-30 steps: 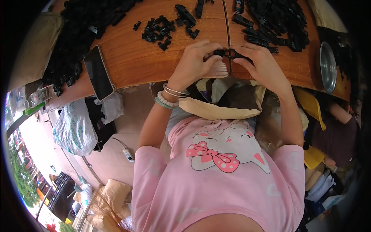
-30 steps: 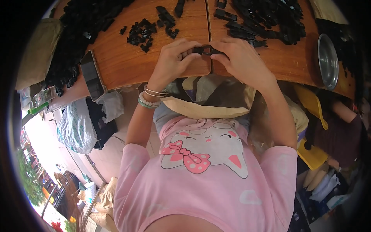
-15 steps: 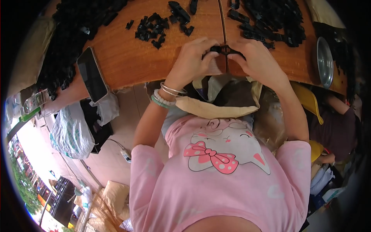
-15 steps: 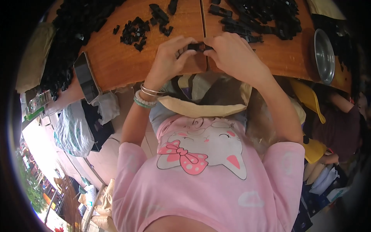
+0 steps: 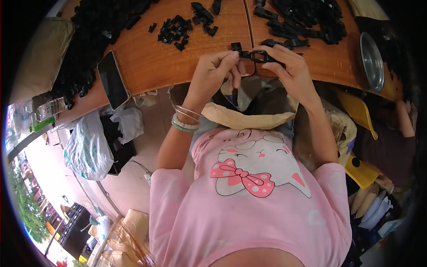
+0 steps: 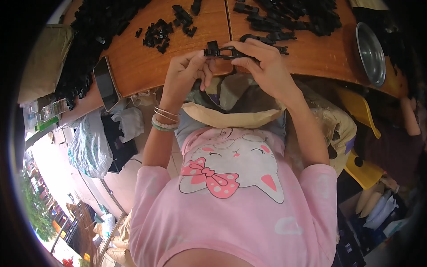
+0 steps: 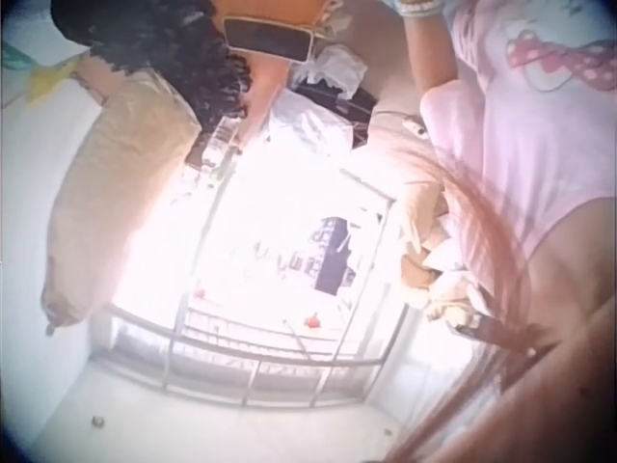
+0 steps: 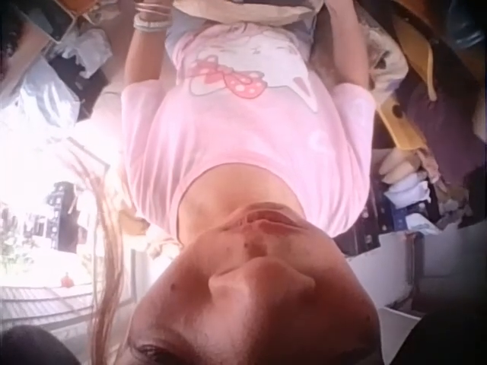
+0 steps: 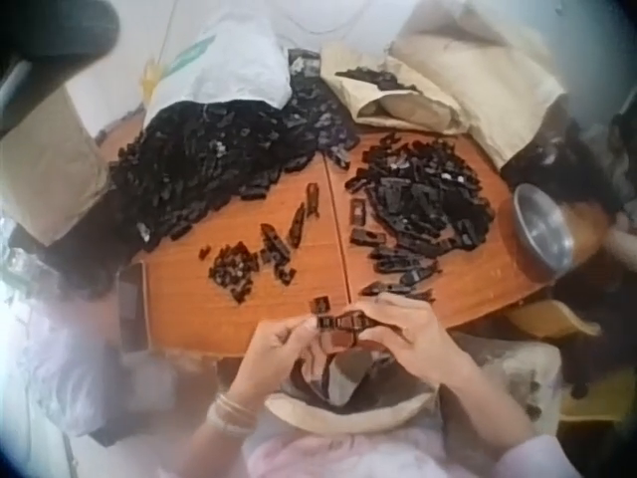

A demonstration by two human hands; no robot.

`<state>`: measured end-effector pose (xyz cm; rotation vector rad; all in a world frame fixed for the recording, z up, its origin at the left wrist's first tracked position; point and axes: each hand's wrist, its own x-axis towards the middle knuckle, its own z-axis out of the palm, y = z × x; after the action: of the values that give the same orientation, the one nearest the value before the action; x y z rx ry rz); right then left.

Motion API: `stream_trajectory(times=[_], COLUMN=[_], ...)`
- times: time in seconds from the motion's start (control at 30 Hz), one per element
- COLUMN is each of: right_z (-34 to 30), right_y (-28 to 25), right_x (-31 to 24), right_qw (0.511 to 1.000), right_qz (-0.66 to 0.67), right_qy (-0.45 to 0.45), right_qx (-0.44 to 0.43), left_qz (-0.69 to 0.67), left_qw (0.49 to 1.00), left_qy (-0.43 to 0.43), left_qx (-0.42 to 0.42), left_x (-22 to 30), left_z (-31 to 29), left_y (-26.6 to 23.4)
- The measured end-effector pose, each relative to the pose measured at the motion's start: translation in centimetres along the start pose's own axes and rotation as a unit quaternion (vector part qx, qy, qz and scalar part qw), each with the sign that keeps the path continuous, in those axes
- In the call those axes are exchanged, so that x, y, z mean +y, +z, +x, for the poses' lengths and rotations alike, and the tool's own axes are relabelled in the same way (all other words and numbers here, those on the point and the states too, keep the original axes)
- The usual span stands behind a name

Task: The person retrieves plastic components from bags and from a table, then assembles them together by hand.

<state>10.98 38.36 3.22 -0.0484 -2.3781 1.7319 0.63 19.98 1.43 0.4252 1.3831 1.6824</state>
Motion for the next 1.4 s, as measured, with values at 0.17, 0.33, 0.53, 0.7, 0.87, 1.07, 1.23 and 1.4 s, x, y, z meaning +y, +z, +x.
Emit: stream_trajectory(times=[0.17, 0.33, 0.53, 0.7, 0.87, 1.07, 1.23, 1.4], right_z=[-0.3, -1.2, -1.8, -2.3, -2.4, -0.1, 3.4, 8.1], right_y=[0.2, 0.3, 0.9, 0.5, 0.7, -1.1, -4.7, -4.3], right_x=[-0.3, -3.1, -3.7, -4.6, -4.6, -1.1, 2.9, 3.0], right_qw=[0.996, 0.992, 0.986, 0.967, 0.945, 0.940, 0.905, 0.904], right_qz=[-0.059, -0.101, -0.157, -0.246, -0.312, -0.330, -0.416, -0.419], right_qy=[-0.068, -0.069, -0.062, -0.057, -0.097, -0.081, -0.074, -0.083], right_qx=[-0.023, -0.021, -0.011, -0.020, -0.027, -0.001, 0.059, 0.005], left_qz=[-0.059, -0.005, 0.076, -0.079, -0.035, 0.105, 0.516, 0.554], left_qw=[0.998, 0.998, 0.992, 0.997, 0.998, 0.990, 0.754, 0.759], left_qy=[0.018, 0.059, 0.050, -0.020, -0.050, -0.041, 0.256, 0.208], left_qx=[-0.015, 0.039, 0.089, 0.003, 0.025, 0.090, 0.315, 0.272], left_x=[0.9, 2.1, 1.8, 1.8, 1.8, 0.5, -0.9, -1.6], left_z=[-1.2, -2.6, -3.1, -3.2, -3.4, -1.0, 3.8, 4.2], left_y=[2.4, 4.3, 4.5, 3.5, 4.2, 3.7, -1.8, -3.0])
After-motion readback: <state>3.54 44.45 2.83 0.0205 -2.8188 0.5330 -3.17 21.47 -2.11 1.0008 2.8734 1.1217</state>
